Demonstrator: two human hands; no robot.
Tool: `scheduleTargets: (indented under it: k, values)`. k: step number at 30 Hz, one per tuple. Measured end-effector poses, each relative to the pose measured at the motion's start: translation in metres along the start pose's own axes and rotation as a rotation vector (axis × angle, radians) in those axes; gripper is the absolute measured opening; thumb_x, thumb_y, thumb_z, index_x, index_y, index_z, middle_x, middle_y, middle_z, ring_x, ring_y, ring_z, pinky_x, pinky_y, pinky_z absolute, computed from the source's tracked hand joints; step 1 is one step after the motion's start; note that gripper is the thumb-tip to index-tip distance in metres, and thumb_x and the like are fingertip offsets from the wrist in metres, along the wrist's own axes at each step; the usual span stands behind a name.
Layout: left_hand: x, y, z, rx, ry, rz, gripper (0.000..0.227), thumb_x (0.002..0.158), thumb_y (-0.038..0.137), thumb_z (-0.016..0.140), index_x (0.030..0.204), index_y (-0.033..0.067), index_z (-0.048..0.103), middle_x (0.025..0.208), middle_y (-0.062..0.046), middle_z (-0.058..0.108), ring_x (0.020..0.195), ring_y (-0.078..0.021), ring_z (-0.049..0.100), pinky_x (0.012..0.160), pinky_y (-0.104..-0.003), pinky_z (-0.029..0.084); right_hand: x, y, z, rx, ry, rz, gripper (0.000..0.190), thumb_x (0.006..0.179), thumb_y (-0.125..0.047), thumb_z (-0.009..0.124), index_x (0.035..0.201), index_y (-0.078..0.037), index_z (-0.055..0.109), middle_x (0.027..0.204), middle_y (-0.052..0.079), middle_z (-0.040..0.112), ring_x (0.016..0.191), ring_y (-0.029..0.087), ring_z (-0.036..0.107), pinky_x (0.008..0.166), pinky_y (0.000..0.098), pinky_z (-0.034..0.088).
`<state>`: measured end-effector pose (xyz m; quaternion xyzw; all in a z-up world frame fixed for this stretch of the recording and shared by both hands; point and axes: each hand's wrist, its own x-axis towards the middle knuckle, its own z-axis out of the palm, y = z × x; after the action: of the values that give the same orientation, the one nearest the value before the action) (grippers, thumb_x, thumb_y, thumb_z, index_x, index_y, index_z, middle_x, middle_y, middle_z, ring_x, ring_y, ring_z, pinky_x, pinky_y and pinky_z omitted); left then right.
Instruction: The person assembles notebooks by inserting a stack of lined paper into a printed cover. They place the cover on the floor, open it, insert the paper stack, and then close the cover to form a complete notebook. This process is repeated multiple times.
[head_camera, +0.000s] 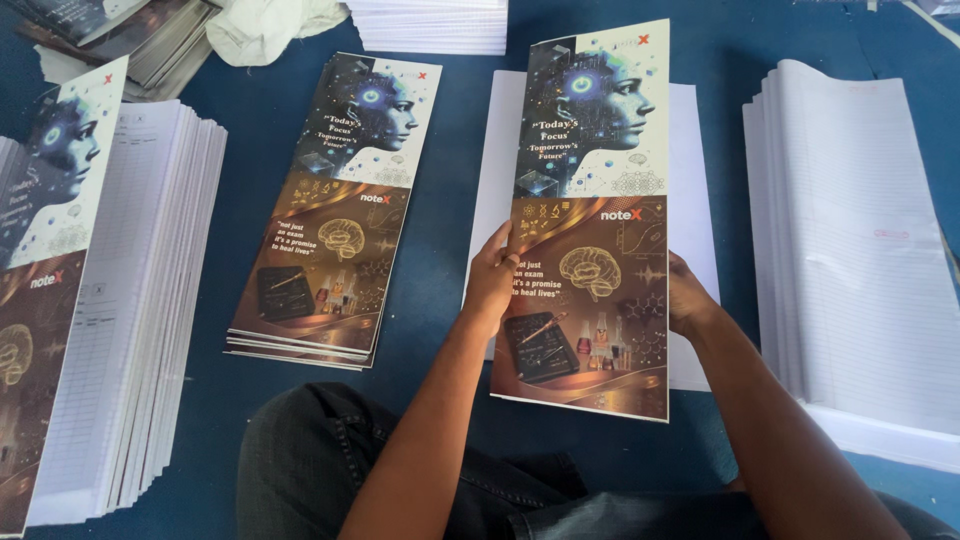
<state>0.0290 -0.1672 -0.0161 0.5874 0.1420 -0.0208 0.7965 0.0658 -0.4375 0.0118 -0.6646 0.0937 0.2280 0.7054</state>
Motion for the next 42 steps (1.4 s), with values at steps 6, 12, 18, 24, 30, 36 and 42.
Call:
scheduleTargets:
  k: [6,12,18,24,30,36,42]
  values:
    - [-0.004,0.007,0.0,0.024,-0.014,-0.019,0.057,0.1,-0.001,0.047,0.155,0.0126,0.042,0.11,-0.008,0.066,0.096,-0.0136,0.067,0.086,-0.028,0.055,0.009,0.011,-0.011,0.002,0.022,-0.011,0.046,0.085,-0.016,0.074,0.127,-0.002,0.063,0.094,0.017,0.074,0.068,0.022,0.075,0.053,0.0325,0.064]
    - [0.005,0.006,0.0,-0.083,-0.071,0.017,0.049,0.1,0.004,0.05,0.148,0.0065,0.042,0.109,-0.007,0.072,0.094,-0.0133,0.069,0.08,-0.028,0.056,0.017,0.021,-0.021,-0.05,0.01,-0.059,0.046,0.083,-0.009,0.079,0.124,0.006,0.064,0.094,0.019,0.072,0.068,0.021,0.073,0.052,0.0325,0.062]
    - [0.018,0.009,0.001,-0.08,-0.011,-0.02,0.054,0.099,0.008,0.049,0.152,0.0102,0.038,0.1,-0.012,0.065,0.082,-0.0141,0.064,0.072,-0.03,0.056,0.018,0.019,-0.021,-0.042,0.037,-0.044,0.05,0.081,-0.009,0.076,0.127,0.001,0.061,0.095,0.018,0.072,0.067,0.022,0.075,0.051,0.033,0.063]
    - [0.015,0.015,0.004,-0.161,-0.043,-0.084,0.057,0.101,0.004,0.042,0.157,0.0165,0.043,0.103,-0.008,0.068,0.082,-0.0113,0.063,0.075,-0.029,0.057,0.018,0.019,-0.025,-0.034,0.029,-0.056,0.052,0.079,-0.004,0.078,0.128,0.0,0.061,0.095,0.017,0.073,0.069,0.022,0.074,0.051,0.0324,0.062]
    - [0.018,0.018,0.003,-0.195,-0.048,-0.188,0.057,0.101,0.005,0.043,0.156,0.02,0.042,0.104,-0.007,0.066,0.084,-0.0117,0.062,0.075,-0.029,0.057,0.021,0.026,-0.028,-0.069,-0.111,-0.141,0.046,0.08,0.001,0.077,0.124,0.002,0.063,0.092,0.014,0.071,0.069,0.019,0.072,0.053,0.0308,0.061]
    - [0.024,0.023,0.007,-0.133,-0.078,-0.135,0.059,0.101,0.004,0.046,0.158,0.0188,0.042,0.11,-0.013,0.066,0.085,-0.0132,0.062,0.077,-0.029,0.056,0.025,0.027,-0.033,-0.045,-0.111,-0.136,0.04,0.085,-0.005,0.073,0.123,0.001,0.064,0.094,0.012,0.072,0.071,0.016,0.071,0.054,0.0279,0.06]
    - [0.024,0.031,0.015,-0.121,-0.078,-0.131,0.064,0.096,0.002,0.05,0.158,0.0173,0.039,0.134,-0.015,0.064,0.098,-0.0177,0.068,0.083,-0.031,0.057,0.025,0.029,-0.036,0.062,-0.247,-0.243,0.036,0.087,-0.006,0.074,0.121,0.002,0.065,0.093,0.015,0.073,0.072,0.018,0.073,0.056,0.0282,0.062]
